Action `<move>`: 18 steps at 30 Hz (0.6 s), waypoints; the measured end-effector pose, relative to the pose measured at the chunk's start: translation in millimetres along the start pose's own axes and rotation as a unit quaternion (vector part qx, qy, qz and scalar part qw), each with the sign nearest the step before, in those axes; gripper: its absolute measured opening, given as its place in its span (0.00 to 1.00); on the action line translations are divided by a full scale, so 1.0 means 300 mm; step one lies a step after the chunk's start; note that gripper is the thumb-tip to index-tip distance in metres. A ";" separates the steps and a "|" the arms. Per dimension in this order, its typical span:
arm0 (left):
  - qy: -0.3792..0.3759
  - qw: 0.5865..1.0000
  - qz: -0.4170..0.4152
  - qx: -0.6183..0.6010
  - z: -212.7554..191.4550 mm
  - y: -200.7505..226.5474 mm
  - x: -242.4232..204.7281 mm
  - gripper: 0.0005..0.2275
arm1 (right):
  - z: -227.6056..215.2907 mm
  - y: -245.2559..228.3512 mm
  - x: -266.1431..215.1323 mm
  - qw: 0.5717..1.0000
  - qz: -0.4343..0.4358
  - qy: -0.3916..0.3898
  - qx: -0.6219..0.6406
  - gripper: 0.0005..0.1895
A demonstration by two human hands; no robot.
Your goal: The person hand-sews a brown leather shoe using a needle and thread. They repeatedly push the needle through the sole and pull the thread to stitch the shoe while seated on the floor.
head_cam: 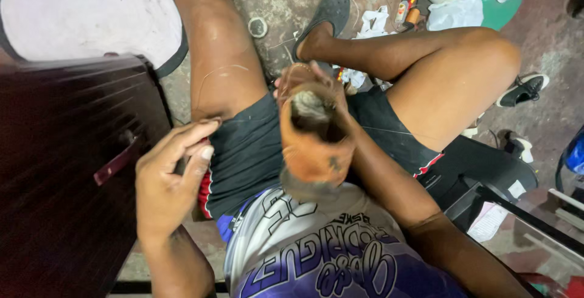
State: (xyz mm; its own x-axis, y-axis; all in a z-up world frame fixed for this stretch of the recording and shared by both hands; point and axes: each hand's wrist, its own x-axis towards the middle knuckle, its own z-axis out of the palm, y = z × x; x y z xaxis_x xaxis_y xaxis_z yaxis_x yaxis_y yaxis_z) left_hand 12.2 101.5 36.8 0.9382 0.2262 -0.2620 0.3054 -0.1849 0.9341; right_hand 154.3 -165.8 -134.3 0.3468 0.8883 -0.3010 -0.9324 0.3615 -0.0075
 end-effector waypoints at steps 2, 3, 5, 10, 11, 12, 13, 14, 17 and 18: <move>-0.008 1.000 -0.018 0.022 0.034 -0.030 0.022 0.14 | 0.009 0.005 0.009 0.994 -0.061 0.074 -0.050 0.33; -0.015 0.999 -0.033 0.035 0.044 -0.042 0.019 0.15 | 0.016 0.029 -0.002 0.987 -0.090 0.114 -0.069 0.31; -0.023 0.998 -0.037 0.050 0.056 -0.064 0.019 0.15 | 0.017 0.021 -0.009 0.986 -0.054 0.133 -0.084 0.32; -0.018 0.998 -0.030 0.061 0.080 -0.072 0.021 0.14 | 0.021 0.030 0.013 0.985 -0.046 0.164 -0.040 0.27; -0.017 0.997 -0.028 0.066 0.083 -0.070 0.023 0.14 | 0.021 0.029 0.014 0.984 -0.043 0.167 -0.037 0.27; -0.016 0.997 -0.026 0.072 0.086 -0.068 0.026 0.14 | 0.021 0.028 0.013 0.984 -0.040 0.170 -0.034 0.27; -0.016 0.996 -0.029 0.079 0.090 -0.063 0.031 0.14 | 0.021 0.028 0.010 0.985 -0.039 0.161 -0.037 0.27; -0.016 0.996 -0.033 0.087 0.094 -0.056 0.036 0.14 | 0.020 0.030 0.005 0.987 -0.038 0.152 -0.039 0.27; -0.011 0.997 -0.031 0.076 0.112 -0.030 0.068 0.15 | 0.007 0.021 0.011 0.990 -0.029 0.133 -0.025 0.27; -0.010 0.997 -0.030 0.068 0.118 -0.016 0.076 0.16 | 0.002 0.023 0.011 0.991 -0.024 0.129 -0.015 0.27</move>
